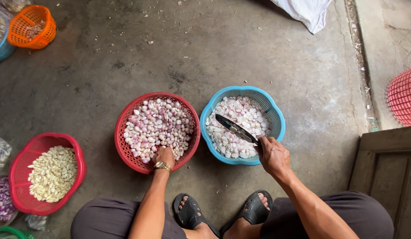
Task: Slicing shallots with a knife from one basket into another
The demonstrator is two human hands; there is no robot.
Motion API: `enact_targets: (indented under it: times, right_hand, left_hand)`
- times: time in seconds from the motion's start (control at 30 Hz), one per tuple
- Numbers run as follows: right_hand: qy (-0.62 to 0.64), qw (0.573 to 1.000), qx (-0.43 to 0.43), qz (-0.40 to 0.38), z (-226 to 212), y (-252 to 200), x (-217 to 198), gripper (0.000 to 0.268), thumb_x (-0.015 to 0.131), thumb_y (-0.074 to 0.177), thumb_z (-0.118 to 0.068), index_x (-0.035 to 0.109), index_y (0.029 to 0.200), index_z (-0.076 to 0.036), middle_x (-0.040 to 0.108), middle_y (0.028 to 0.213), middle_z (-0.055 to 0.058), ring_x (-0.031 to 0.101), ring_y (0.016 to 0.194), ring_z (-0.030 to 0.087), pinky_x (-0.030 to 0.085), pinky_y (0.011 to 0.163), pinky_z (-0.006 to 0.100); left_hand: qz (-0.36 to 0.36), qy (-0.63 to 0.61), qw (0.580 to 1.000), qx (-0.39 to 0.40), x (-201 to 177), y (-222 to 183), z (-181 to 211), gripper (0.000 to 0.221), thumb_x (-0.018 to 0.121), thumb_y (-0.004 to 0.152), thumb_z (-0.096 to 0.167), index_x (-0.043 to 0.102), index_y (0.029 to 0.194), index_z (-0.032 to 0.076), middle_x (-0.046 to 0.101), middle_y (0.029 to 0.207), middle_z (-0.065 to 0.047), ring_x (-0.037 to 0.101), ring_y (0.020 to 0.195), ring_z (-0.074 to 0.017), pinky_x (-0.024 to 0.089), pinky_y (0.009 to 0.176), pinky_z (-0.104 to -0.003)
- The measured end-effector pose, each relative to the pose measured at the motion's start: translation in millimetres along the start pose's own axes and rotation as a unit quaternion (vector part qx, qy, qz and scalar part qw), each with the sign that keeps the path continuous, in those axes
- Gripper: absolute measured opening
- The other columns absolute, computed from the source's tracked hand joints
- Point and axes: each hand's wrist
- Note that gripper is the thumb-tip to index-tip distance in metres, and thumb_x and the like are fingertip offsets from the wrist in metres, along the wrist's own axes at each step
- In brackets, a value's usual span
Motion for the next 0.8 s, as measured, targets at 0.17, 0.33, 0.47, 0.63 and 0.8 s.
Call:
enact_targets:
  times: [0.17,0.33,0.47,0.63,0.8]
  right_hand:
    - [0.024,0.999,0.022,-0.032,6,-1,5,0.030,0.061,0.093,-0.047,0.061,0.115,-0.028,0.068,0.099,0.005,0.072,0.096,0.033,0.060,0.083,0.048]
    - [0.067,0.993,0.042,-0.087,0,-11,-15,0.035,0.061,0.092,-0.050,0.064,0.114,-0.023,0.073,0.096,0.014,0.072,0.100,0.040,0.058,0.087,0.053]
    - [0.086,0.990,0.053,-0.096,-10,-18,-30,0.038,0.062,0.092,-0.050,0.065,0.117,-0.023,0.075,0.096,0.016,0.072,0.100,0.041,0.057,0.088,0.053]
    - [0.164,0.978,0.086,-0.097,-22,-18,-48,0.045,0.064,0.089,-0.057,0.068,0.120,-0.025,0.077,0.096,0.019,0.072,0.103,0.042,0.055,0.091,0.055]
    - [0.202,0.973,0.071,-0.090,-31,-19,-63,0.044,0.062,0.091,-0.056,0.068,0.115,-0.019,0.075,0.094,0.024,0.070,0.100,0.047,0.054,0.090,0.058]
  left_hand:
    - [-0.015,-0.026,1.000,0.008,-26,-25,17,0.026,0.059,0.089,0.008,0.075,0.108,0.002,0.070,0.114,-0.024,0.070,0.109,-0.0427,0.055,0.089,-0.058]
    - [-0.044,-0.038,0.998,0.003,-46,-38,24,0.029,0.056,0.093,0.010,0.066,0.118,-0.001,0.067,0.122,-0.026,0.064,0.120,-0.0456,0.049,0.098,-0.060]
    - [-0.047,0.014,0.999,0.007,-13,-13,9,0.025,0.061,0.088,0.015,0.077,0.102,0.002,0.074,0.107,-0.020,0.072,0.106,-0.0402,0.057,0.085,-0.057]
    - [-0.053,-0.111,0.992,0.013,-82,-76,33,0.033,0.048,0.099,0.022,0.063,0.121,0.003,0.068,0.124,-0.026,0.062,0.124,-0.0455,0.050,0.103,-0.058]
    - [0.067,-0.270,0.959,0.046,-100,-94,58,0.041,0.039,0.104,0.026,0.068,0.105,-0.004,0.071,0.106,-0.029,0.065,0.111,-0.0464,0.051,0.094,-0.057]
Point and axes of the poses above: each hand's wrist, its own y-axis towards the middle knuckle, its own x-axis out of the palm, z = x × y
